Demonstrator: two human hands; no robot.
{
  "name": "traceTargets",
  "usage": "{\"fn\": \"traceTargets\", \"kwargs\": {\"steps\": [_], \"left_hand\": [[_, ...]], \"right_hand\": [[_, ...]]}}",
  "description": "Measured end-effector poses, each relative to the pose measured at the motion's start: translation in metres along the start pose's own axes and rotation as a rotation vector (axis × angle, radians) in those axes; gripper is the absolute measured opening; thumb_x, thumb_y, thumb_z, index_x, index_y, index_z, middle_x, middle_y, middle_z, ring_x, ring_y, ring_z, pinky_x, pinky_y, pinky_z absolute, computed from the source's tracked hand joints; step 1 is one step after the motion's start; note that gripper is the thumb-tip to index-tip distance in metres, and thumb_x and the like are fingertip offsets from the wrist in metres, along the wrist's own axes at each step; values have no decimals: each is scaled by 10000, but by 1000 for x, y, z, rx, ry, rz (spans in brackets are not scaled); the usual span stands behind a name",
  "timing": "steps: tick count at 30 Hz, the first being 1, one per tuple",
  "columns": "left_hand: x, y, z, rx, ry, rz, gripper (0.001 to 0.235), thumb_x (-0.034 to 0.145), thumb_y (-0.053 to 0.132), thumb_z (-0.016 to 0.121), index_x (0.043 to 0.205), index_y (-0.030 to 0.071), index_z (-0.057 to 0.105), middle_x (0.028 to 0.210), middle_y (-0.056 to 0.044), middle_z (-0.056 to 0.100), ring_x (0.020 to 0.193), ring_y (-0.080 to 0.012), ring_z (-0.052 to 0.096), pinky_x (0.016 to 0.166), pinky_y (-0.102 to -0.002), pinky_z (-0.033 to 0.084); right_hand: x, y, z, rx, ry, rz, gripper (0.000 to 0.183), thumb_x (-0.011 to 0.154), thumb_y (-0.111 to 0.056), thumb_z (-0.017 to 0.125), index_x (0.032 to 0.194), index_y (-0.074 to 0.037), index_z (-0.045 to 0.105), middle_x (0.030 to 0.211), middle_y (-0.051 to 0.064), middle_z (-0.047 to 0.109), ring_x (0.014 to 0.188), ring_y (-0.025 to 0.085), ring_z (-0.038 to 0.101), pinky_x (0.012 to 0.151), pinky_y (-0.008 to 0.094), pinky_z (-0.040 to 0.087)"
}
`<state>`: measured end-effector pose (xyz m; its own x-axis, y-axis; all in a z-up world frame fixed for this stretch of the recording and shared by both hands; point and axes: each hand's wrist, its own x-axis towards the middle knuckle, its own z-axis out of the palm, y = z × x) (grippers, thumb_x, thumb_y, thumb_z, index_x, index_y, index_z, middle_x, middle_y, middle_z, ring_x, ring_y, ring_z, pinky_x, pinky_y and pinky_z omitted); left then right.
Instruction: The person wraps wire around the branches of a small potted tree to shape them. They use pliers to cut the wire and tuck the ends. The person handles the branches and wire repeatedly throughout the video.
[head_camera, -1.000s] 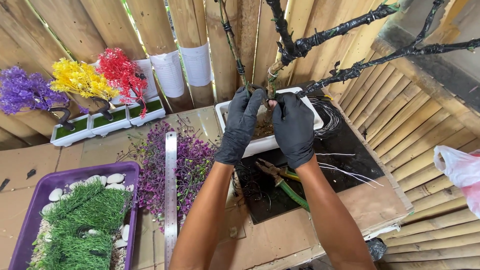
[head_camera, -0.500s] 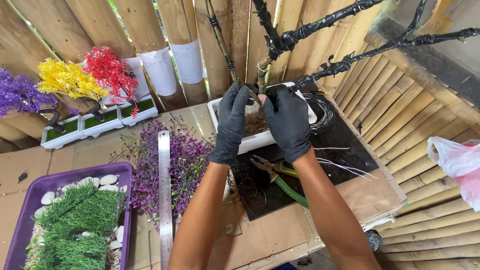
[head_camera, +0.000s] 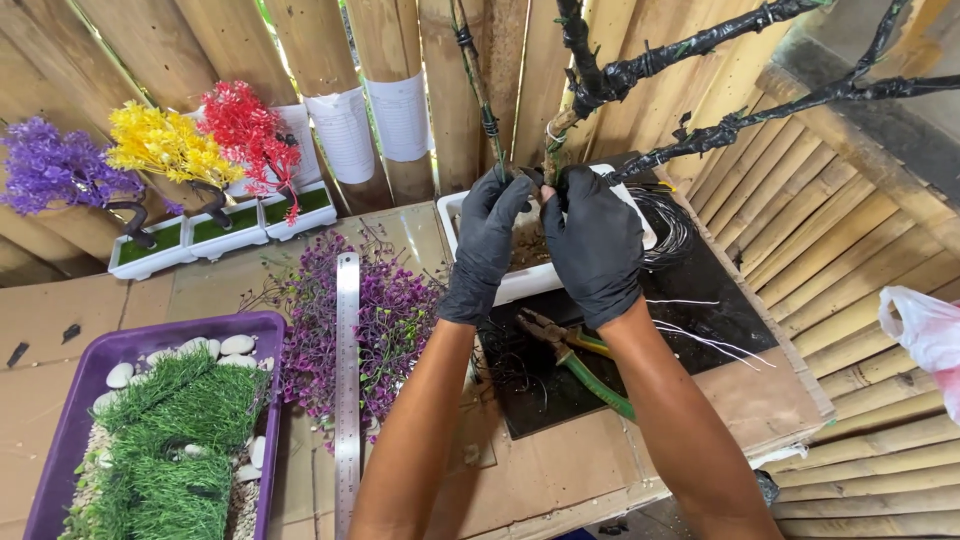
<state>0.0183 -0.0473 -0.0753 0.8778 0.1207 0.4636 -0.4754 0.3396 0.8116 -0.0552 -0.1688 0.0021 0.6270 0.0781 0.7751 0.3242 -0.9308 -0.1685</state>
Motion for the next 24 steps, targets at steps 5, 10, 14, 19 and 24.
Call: {"fn": "traceTargets", "kwargs": {"steps": [5,10,14,19,24], "left_hand": [[-3,1,3,-11,-16,0,315,978,289,751,1169,41,726,996,-149,746,919,-172,651,871,-378,569],[-2,1,3,3,-9,2,301,979,279,749,1164,43,728,1008,-150,749,921,-167,655,870,-374,573],[1,-8,2,-26,-1,-4,344,973,294,766,1191,33,715,1023,-168,745,937,-179,659,872,-393,571],[0,7,8,-36,-11,-35,381,965,315,775,1222,41,711,1037,-156,747,956,-174,659,884,-392,565],[-2,22,11,-45,-14,-51,388,975,322,758,1217,23,705,1046,-177,749,954,-186,659,889,-420,574]], "right_hand": [[1,3,9,6,38,9,288,1046,-352,706,928,-92,673,699,91,682,679,316,709,550,408,596],[0,8,17,-40,47,11,293,1034,-373,707,908,-114,656,696,91,677,685,318,708,560,408,599],[1,10,24,-123,43,16,341,1015,-431,704,949,-96,701,738,104,713,700,301,725,560,398,594],[-1,12,27,-131,-11,43,376,1025,-453,655,1068,-86,725,839,128,753,792,317,746,617,410,612],[1,4,24,-169,-66,50,454,1053,-381,624,1290,2,676,980,185,771,910,353,753,718,456,627]]}}
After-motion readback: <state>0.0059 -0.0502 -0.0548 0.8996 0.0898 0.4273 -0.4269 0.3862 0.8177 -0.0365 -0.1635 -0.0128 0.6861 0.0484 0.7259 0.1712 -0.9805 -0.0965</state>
